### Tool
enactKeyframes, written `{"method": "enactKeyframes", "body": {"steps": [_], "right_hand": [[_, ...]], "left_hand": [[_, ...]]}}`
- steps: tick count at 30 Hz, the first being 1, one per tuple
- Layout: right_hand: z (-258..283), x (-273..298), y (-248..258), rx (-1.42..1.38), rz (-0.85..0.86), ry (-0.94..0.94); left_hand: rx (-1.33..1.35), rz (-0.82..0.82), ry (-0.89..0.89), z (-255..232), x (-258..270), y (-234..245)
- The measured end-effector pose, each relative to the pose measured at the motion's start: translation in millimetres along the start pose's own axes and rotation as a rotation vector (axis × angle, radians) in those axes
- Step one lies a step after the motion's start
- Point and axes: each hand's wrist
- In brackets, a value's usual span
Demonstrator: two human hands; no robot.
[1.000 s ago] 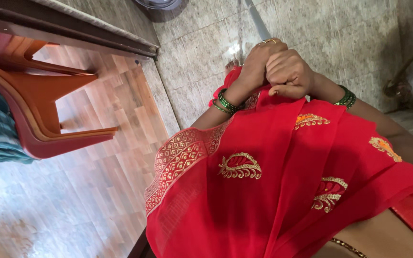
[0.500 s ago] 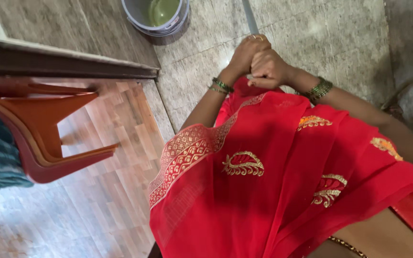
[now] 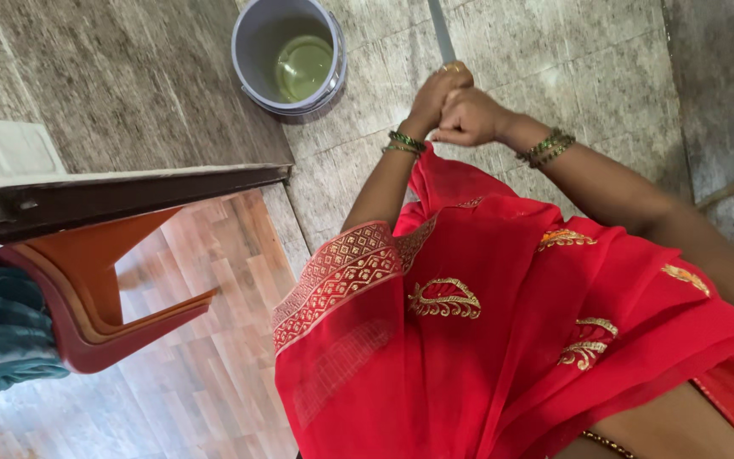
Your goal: The person mops a tiled floor using a long-handled mop and a bucket of water. They repeatedly dip the mop into the bucket and push it across the floor in a repetitive cleaning motion.
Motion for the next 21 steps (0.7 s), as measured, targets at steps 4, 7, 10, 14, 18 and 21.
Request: {"method": "enactKeyframes", "body": {"steps": [4, 7, 10, 14, 18, 21], "right_hand": [[12.7, 20.4, -20.1, -0.017, -0.012, 0.044], [29.8, 30.0, -19.3, -0.023, -0.027, 0.053], [50.7, 45.0, -7.3, -0.035, -0.097, 0.113], [89.2, 73.8, 3.9, -0.079, -0.104, 0.074], [141.2, 111.7, 8.6, -0.158, -0.136, 0.096], [179.4, 142.9, 12.5, -0.231, -0.151, 0.162]], "left_hand": [[0.081, 0.245, 0.239, -25.2, 8.2, -11.6], [0.217, 0.151, 0.237, -54.3, 8.9, -7.1], [0.172, 0.127, 0.256, -85.7, 2.0, -7.0], [0.053, 0.171, 0.349, -139.0, -3.8, -18.3], [0.056, 0.177, 0.399, -212.1, 2.4, -21.4], [0.086, 0.151, 0.341, -266.9, 11.0, -23.7]]}}
Point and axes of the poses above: each hand's wrist, its own x-axis away from the middle knuckle, its own y-axis out of the back of the hand, z = x × y, and after that the axes turned 11 degrees about z, right-handed
